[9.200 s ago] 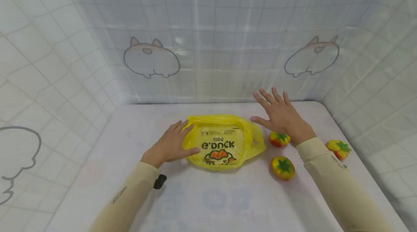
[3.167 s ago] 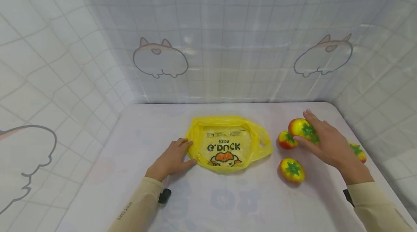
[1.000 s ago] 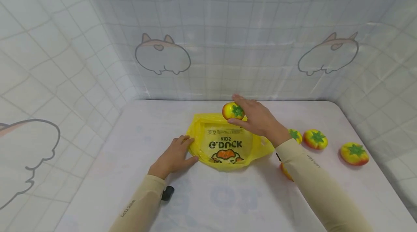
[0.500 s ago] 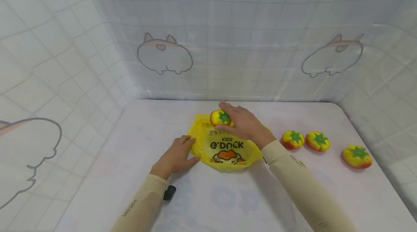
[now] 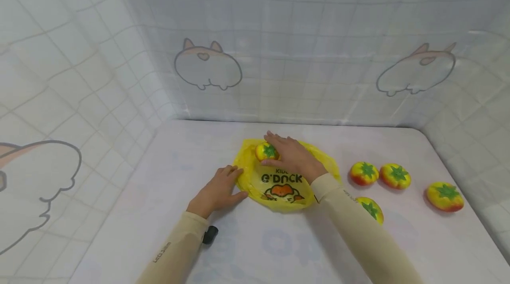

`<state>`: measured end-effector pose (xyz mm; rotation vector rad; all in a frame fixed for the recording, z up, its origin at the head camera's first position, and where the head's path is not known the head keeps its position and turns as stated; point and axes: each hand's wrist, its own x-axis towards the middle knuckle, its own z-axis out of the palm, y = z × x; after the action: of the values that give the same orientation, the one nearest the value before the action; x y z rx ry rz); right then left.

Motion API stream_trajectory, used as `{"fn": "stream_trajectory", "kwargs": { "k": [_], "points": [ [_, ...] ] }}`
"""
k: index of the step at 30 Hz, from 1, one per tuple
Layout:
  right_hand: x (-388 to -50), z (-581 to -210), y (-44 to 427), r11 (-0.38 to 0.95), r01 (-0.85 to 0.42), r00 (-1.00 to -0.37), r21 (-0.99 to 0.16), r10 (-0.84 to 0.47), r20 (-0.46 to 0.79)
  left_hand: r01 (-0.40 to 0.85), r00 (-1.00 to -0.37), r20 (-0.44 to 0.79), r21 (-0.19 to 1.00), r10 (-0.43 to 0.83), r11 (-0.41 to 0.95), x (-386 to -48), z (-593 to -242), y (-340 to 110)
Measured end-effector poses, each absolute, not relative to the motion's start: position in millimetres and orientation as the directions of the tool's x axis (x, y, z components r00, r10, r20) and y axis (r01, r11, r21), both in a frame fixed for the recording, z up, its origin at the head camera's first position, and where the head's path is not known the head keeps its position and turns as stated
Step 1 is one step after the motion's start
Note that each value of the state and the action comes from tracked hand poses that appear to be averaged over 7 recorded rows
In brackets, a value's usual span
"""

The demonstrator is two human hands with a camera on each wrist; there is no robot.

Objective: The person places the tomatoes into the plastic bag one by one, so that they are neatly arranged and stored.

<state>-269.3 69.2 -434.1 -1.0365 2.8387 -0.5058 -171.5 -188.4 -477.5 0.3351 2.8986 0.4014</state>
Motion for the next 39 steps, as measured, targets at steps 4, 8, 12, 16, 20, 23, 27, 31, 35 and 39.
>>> {"fn": "stream_trajectory", "kwargs": {
  "k": [4, 8, 12, 16, 20, 23, 27, 31, 35, 39],
  "points": [
    [-271.1, -437.5, 65.2, 0.710, -0.631, -0.754, -0.313, -0.656, 0.031, 0.198, -0.955, -0.158, 0.283, 0.250, 0.938, -173.2, -476.7, -187.9],
    [-273.0, -438.2, 60.9, 0.712, -0.638, -0.747, -0.294, -0.664, 0.014, 0.196, -0.958, -0.150, 0.270, 0.242, 0.943, -175.2, -476.0, -187.5],
    [-273.4, -438.5, 58.1, 0.724, -0.629, -0.750, -0.283, -0.661, -0.028, 0.190, -0.957, -0.163, 0.266, 0.239, 0.945, -175.6, -477.1, -186.4],
    [-274.2, -441.7, 56.5, 0.736, -0.619, -0.754, -0.274, -0.654, -0.057, 0.191, -0.955, -0.170, 0.271, 0.242, 0.944, -174.4, -478.6, -186.0],
    [-276.5, -445.9, 53.9, 0.739, -0.617, -0.756, -0.270, -0.652, -0.058, 0.192, -0.958, -0.159, 0.262, 0.239, 0.946, -173.5, -481.4, -187.1],
    [-278.1, -448.4, 51.5, 0.742, -0.612, -0.759, -0.273, -0.649, -0.063, 0.196, -0.959, -0.150, 0.257, 0.240, 0.946, -173.3, -483.5, -188.1],
    [-279.0, -451.2, 48.4, 0.747, -0.607, -0.760, -0.270, -0.645, -0.076, 0.205, -0.958, -0.145, 0.260, 0.248, 0.944, -173.1, -484.1, -188.4],
    [-279.0, -453.7, 45.0, 0.758, -0.603, -0.764, -0.246, -0.639, -0.095, 0.215, -0.955, -0.144, 0.268, 0.260, 0.939, -172.3, -483.1, -188.4],
    [-279.4, -455.4, 41.9, 0.760, -0.602, -0.767, -0.244, -0.635, -0.087, 0.210, -0.957, -0.141, 0.264, 0.253, 0.941, -171.7, -482.6, -189.0],
    [-279.7, -455.7, 39.9, 0.764, -0.596, -0.772, -0.249, -0.630, -0.085, 0.192, -0.960, -0.149, 0.266, 0.236, 0.945, -171.2, -483.1, -189.6]
  ]
}}
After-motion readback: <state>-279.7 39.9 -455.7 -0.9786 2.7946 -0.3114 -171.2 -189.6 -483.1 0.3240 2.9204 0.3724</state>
